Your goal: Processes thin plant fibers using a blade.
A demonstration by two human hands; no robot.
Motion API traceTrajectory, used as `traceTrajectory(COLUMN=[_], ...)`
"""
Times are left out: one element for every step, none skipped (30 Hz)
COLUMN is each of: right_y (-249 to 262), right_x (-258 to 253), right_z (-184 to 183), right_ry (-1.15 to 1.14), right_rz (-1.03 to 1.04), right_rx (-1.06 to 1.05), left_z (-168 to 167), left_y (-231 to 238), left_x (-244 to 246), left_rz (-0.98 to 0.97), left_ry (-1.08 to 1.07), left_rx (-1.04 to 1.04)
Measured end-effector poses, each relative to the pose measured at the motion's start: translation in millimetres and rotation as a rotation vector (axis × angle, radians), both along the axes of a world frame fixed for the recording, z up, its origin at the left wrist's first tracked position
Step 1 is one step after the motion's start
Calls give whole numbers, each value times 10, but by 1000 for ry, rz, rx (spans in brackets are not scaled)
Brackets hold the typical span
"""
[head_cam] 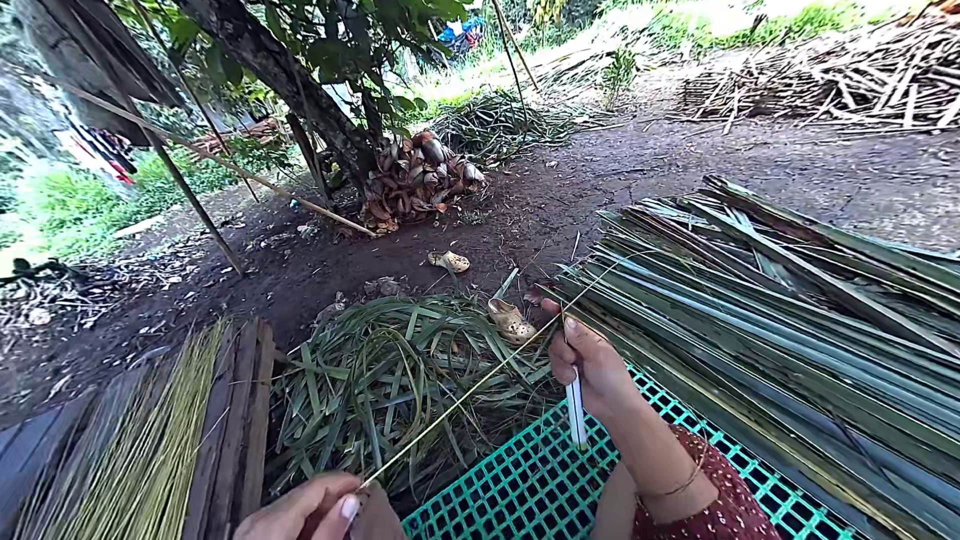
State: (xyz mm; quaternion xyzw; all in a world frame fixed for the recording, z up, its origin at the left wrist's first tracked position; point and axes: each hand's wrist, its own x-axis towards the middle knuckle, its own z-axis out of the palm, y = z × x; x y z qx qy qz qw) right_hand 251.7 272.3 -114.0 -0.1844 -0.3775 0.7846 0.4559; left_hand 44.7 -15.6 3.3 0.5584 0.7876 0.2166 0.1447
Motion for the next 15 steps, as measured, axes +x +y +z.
traceTrajectory(right_y=[-124,-260,-396,-523,-635,-730,-806,-861,-890,-885,-845,-776,-683,-572,-455], right_x=[-41,-84,-122,-151,-177,-199,-218,-236,-250,-258,-260,-262,-261,-258,-253], right_z=[11,30,46,66,85,100,111,120,124,122,118,111,101,90,82], right_ry=[0,-1,1,9,25,50,78,95,105,107,101,91,79,58,37], right_rz=[60,121,181,240,297,352,399,424,423,396,348,285,213,144,89], right_rx=[30,54,79,104,124,146,159,166,166,174,184,185,173,142,98], left_z=[9,-3,-26,-54,-91,-131,-166,-184,-185,-181,-180,-181,-181,-181,-181], left_y=[106,225,349,476,598,708,798,858,886,887,868,833,784,726,668], left_x=[84,173,260,340,399,442,473,499,519,532,532,520,497,464,427], left_rz=[-13,-22,-22,-21,-27,-38,-46,-54,-58,-56,-50,-44,-38,-30,-18], left_ry=[24,57,95,134,170,207,242,259,267,269,270,272,273,268,263], left_rx=[37,89,139,184,228,275,310,326,328,320,314,309,304,298,292])
